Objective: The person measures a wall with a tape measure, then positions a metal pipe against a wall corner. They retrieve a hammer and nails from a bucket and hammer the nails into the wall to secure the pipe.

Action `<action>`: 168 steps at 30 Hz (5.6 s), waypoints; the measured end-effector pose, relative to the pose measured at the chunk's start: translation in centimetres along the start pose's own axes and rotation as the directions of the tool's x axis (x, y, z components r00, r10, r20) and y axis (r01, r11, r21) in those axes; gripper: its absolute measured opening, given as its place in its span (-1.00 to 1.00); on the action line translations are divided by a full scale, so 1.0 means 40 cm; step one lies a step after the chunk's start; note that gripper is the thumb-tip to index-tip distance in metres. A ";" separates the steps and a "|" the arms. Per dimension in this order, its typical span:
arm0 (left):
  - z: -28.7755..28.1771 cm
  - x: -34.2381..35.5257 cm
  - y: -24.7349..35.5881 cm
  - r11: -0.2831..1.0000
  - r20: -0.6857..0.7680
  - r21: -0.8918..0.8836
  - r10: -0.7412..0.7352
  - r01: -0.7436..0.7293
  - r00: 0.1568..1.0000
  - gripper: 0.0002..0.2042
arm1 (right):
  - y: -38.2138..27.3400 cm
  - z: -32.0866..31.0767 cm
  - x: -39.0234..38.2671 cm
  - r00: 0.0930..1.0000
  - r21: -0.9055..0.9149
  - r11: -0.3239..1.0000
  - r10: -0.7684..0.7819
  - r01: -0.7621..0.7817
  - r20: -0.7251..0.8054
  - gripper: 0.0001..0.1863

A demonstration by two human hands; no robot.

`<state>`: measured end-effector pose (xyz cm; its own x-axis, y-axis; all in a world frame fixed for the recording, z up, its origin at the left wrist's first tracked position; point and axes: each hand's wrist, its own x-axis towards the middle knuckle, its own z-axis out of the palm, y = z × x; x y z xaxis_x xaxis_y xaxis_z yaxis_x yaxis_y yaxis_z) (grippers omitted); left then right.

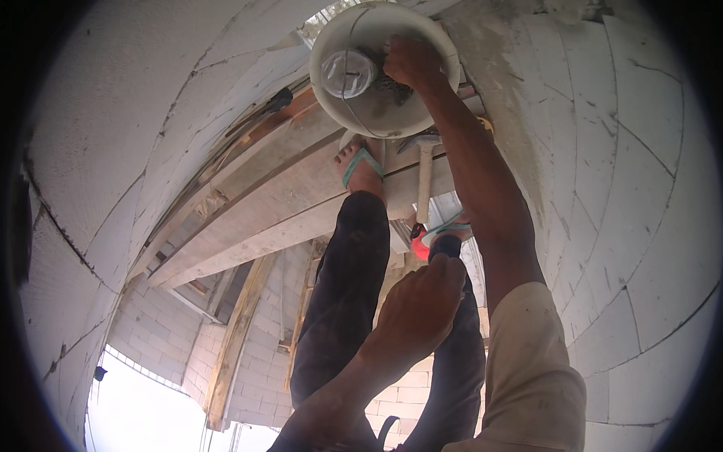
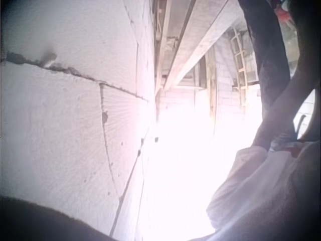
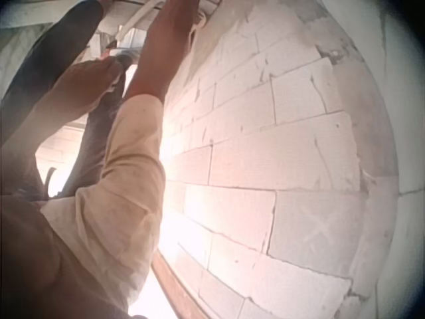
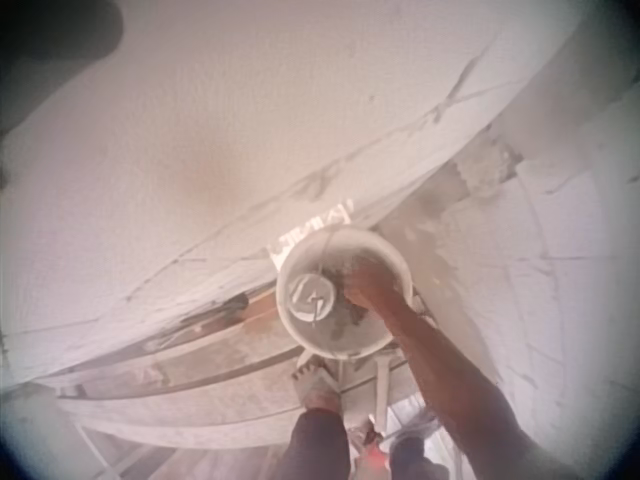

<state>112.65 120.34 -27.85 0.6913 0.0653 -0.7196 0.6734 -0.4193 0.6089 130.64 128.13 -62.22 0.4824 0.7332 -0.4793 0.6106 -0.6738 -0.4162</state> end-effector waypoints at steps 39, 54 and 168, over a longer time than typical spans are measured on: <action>-0.007 0.004 0.001 1.000 0.011 -0.007 0.017 -0.017 1.000 -0.79 | -0.029 0.082 -0.015 0.995 0.073 0.995 0.062 -0.068 0.082 -0.55; 0.005 0.004 0.006 1.000 0.026 0.014 0.015 -0.016 1.000 -0.79 | 0.049 0.155 -0.003 0.999 0.264 0.964 0.000 0.012 -0.044 -0.57; 0.010 0.009 0.015 1.000 0.020 -0.023 -0.018 0.019 1.000 -0.78 | 0.029 -0.061 -0.034 0.946 0.710 0.625 0.214 -0.325 0.245 -0.67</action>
<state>113.20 119.72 -27.86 0.6734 0.0548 -0.7373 0.6921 -0.3973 0.6026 132.22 126.55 -60.17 0.4333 0.5267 -0.7313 -0.2211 -0.7245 -0.6529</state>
